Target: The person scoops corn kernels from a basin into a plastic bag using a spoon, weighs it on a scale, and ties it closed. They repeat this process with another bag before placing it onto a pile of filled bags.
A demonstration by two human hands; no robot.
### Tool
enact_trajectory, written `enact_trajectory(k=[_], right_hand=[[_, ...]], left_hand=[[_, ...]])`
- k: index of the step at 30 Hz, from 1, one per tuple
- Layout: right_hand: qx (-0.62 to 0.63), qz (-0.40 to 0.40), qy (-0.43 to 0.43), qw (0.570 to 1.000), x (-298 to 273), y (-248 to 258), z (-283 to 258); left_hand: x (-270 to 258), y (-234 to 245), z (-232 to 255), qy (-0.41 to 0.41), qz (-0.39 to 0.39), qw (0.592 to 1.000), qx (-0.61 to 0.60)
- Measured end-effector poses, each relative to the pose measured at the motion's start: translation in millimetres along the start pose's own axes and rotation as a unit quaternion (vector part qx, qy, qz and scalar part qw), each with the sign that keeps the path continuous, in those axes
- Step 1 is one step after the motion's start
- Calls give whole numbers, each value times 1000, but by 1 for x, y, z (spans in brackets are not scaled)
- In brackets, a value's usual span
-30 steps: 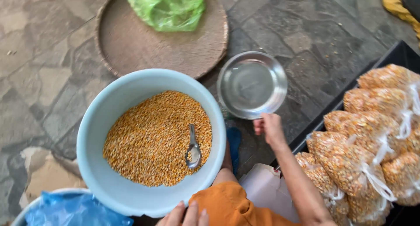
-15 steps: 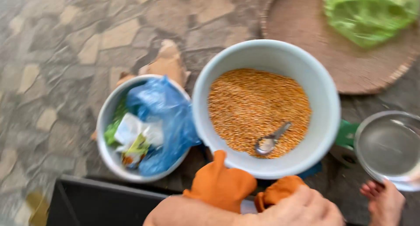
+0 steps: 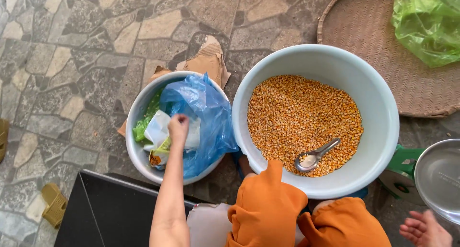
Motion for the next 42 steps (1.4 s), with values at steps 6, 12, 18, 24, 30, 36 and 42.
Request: enact_trajectory(k=[6, 12, 18, 24, 30, 36, 42], right_hand=[[-63, -29, -39, 997, -69, -52, -18], [-88, -55, -14, 994, -72, -65, -32], [-107, -58, -19, 992, -85, -85, -37], [-51, -101, -20, 993, -96, -100, -25], [-117, -76, 9, 990, -110, -95, -42], [-150, -60, 8, 987, -117, -106, -61], [-129, -100, 187, 969, -173, -167, -167]], left_hand=[[-45, -71, -96, -13, -220, 969, 112], [-62, -37, -47, -18, -147, 971, 189], [-63, -4, -29, -116, 26, 984, 130], [-90, -7, -40, -154, -166, 961, 156], [-81, 27, -2, -28, -121, 978, 165], [-63, 65, 12, 42, -185, 936, 296], [-48, 103, 130, 9, -82, 969, -232]])
Point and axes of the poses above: each hand's wrist, its own x-axis towards the middle knuckle, its own y-axis out of the back of the hand, z = x × y, the point moved 3 cm from there along x, towards the middle knuckle, and after that the axes turned 1 degree about -z, right-handed, at the moved point
